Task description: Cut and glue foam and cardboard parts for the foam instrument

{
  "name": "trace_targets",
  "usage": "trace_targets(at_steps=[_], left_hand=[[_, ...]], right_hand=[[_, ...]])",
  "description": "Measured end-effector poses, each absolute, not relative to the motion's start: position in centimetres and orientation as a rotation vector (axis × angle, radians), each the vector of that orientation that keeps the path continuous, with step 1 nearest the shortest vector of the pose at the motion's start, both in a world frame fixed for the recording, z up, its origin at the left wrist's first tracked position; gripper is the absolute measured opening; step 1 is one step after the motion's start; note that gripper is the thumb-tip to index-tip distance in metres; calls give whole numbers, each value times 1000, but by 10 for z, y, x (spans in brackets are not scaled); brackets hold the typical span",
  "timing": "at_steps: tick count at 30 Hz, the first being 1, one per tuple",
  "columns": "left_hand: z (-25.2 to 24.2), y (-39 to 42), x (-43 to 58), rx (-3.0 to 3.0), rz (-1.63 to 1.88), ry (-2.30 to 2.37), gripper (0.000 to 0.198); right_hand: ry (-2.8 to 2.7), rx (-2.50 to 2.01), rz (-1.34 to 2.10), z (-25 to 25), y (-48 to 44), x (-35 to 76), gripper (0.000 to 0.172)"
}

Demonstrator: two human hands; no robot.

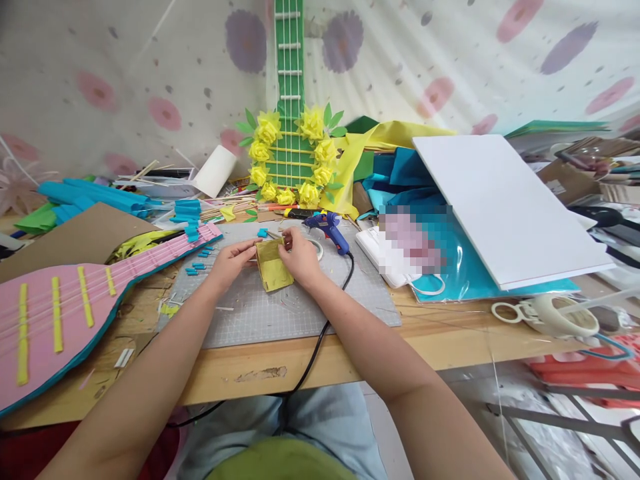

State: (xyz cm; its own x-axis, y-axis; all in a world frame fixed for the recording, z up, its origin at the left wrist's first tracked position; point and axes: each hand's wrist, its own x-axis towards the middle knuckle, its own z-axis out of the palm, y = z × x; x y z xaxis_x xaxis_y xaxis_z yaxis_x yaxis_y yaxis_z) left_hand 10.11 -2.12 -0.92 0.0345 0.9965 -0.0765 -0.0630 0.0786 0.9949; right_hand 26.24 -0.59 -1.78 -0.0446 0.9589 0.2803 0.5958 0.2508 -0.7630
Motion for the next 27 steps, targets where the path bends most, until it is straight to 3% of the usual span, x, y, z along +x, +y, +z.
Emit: trace_targets(at_steps=[17,24,27], left_hand=[[-10,-22,98,1123,1043,1099,71],[-17,-15,87,1076,1189,1186,64],[-21,-11,80,1097,1246,1263,62]], right_hand=[[-1703,-1432,682,-15,-6,264,26],[-1899,-1496,647,26,-5,315,24],[-2135,-1783,656,42,-3,356,35]])
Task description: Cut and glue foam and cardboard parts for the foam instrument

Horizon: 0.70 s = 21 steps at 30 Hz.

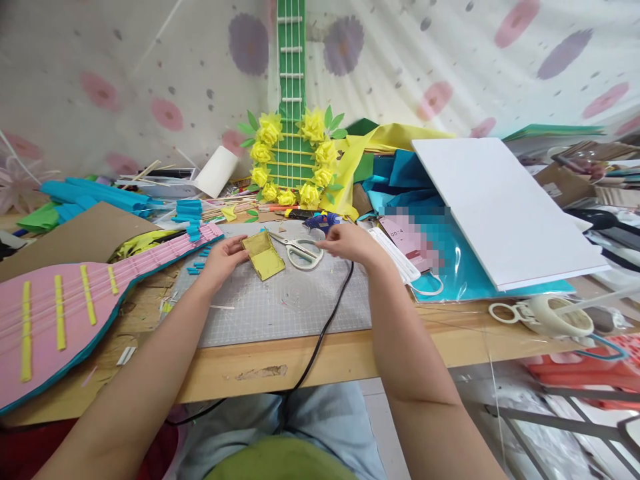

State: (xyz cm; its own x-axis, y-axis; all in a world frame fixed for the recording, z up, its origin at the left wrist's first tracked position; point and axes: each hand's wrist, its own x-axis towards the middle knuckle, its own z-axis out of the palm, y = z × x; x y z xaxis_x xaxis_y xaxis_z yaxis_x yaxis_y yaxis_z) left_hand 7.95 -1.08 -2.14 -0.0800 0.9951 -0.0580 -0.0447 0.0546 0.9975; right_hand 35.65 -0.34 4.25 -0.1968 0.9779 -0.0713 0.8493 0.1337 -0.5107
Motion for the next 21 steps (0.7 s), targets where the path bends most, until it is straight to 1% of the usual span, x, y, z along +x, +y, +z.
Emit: trace_targets(at_steps=[3,5,7,9,11,15,17,19,21], left_hand=[[-23,-8,75,1183,1277,1332,56],[-23,-8,74,1239,1291,1362,52],[-20,-8,74,1245,1304,1362,51],[-17,-8,73,1199,1330,1340,50],[-15,-7,71,1126,1367,1341,43],[-16,-5,67,1017,1412,1434,27],[-18,-5,66,1048,1384,1458,25],[-20,-5,67,1117,1339,1440,25],[-22,-5,68,1179,1319,1403,26]], right_hand=[[-2011,-2046,375,36,5,378,38],[-1931,-1991,210,23,14,378,41],[-1941,-1910,209,8,23,371,42],[-1905,-1890,309,-4,29,365,41],[-1812,-1874,410,-8,31,362,40],[-1537,-1682,587,0,25,359,44],[-1472,-1475,749,9,17,351,44],[-1527,-1285,928,17,8,338,42],[-1658,-1231,1080,21,-1,322,41]])
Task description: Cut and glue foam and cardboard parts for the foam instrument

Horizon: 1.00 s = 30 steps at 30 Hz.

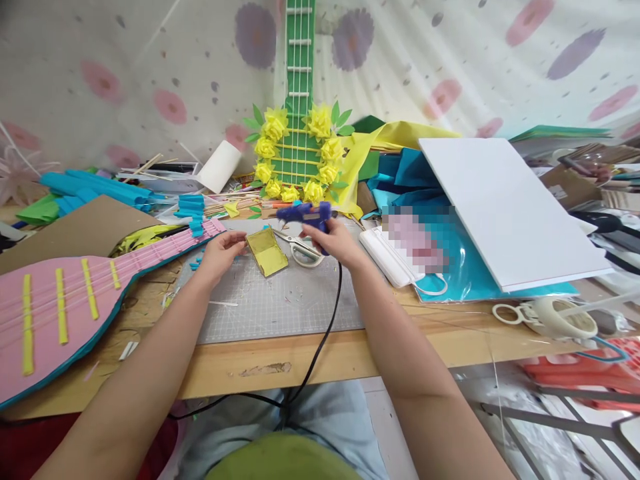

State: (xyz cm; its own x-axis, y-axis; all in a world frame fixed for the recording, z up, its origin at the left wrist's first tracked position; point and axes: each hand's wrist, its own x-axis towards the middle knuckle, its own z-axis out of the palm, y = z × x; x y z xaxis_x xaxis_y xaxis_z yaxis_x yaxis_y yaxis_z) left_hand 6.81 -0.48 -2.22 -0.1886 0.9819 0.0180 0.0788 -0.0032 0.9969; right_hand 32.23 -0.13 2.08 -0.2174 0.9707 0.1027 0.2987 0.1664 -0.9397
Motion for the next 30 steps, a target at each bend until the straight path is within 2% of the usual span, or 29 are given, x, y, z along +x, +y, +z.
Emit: trace_targets(at_steps=[3,12,30], left_hand=[[-24,-5,70,1232,1340,1346,28],[-25,-4,72,1294,1334,1308,28],[-23,-6,75,1311,1328,1323,28]], right_hand=[[-1782,-1301,1130,20,-10,303,38],[-1906,-1453,812,15,-12,293,33],[-1936,-1475,759,10,-10,290,34]])
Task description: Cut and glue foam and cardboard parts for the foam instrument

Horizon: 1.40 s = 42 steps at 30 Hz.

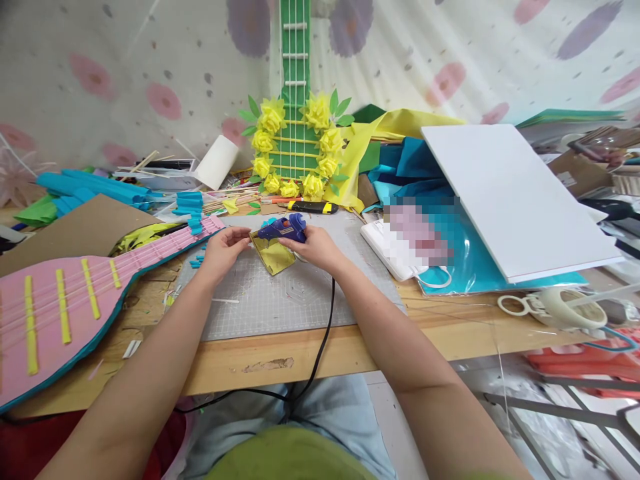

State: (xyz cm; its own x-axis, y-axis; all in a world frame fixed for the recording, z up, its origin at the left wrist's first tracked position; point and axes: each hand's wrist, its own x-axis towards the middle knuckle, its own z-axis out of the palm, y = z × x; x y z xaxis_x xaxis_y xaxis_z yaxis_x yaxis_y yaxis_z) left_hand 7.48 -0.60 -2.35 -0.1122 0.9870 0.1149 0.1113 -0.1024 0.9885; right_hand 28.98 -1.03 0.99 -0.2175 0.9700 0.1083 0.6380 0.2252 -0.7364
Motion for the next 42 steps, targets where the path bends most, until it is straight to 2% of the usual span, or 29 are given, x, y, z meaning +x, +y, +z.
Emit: trace_targets(at_steps=[42], left_hand=[[-18,-9,79,1283,1317,1309,27]], right_hand=[[-1958,-1424,687,11,-13,287,36]])
